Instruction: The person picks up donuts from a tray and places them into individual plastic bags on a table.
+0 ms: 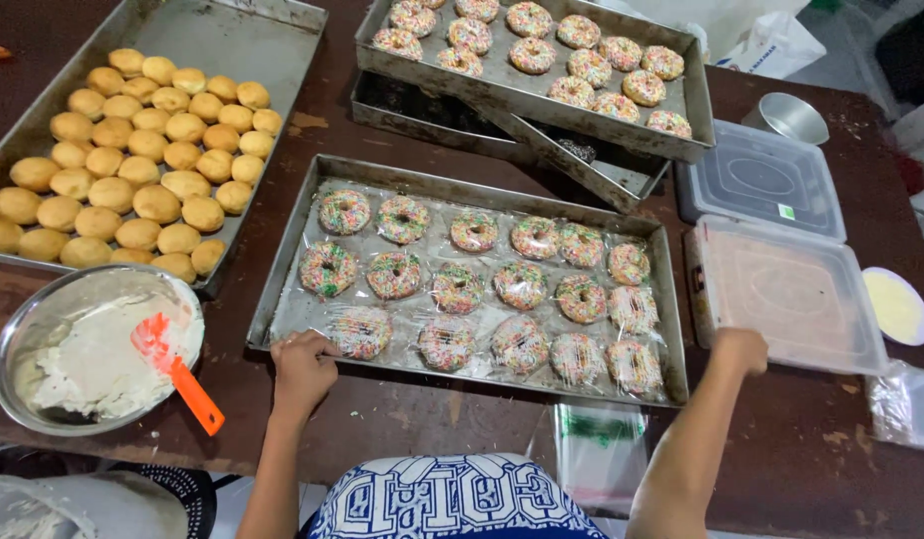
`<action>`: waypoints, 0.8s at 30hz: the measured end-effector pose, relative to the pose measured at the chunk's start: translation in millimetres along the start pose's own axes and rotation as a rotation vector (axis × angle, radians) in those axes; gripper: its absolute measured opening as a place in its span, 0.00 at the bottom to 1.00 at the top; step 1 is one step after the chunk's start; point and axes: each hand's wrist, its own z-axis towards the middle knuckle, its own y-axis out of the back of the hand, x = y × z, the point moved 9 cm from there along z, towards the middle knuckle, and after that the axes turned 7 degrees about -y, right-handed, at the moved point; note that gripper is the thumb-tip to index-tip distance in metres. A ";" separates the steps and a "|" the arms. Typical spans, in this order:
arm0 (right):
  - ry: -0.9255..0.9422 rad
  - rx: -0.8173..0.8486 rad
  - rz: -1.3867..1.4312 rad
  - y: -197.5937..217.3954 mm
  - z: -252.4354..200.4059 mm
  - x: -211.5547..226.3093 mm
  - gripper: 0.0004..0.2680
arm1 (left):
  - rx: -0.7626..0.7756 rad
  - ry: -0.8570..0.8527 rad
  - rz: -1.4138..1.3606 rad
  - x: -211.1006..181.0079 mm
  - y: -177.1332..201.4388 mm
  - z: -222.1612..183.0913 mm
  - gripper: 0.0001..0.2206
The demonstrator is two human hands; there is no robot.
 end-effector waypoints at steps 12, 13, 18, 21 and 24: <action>0.346 1.164 1.497 -18.7 -74.3 424.8 0.18 | -0.209 0.420 -1.391 54.6 -81.0 336.7 0.33; 0.351 1.161 1.504 -18.7 -73.2 443.9 0.18 | -0.208 0.411 -1.392 75.8 -106.7 375.2 0.33; 0.085 0.931 1.416 -53.6 -35.1 489.1 0.19 | -0.125 0.843 -1.379 143.3 -227.3 491.4 0.56; 0.061 0.880 1.451 -79.2 -3.9 507.3 0.20 | -0.201 0.807 -1.383 162.7 -274.7 545.1 0.55; -0.042 0.877 1.426 -78.9 -12.4 504.3 0.20 | -0.242 0.882 -1.368 161.4 -301.3 561.4 0.53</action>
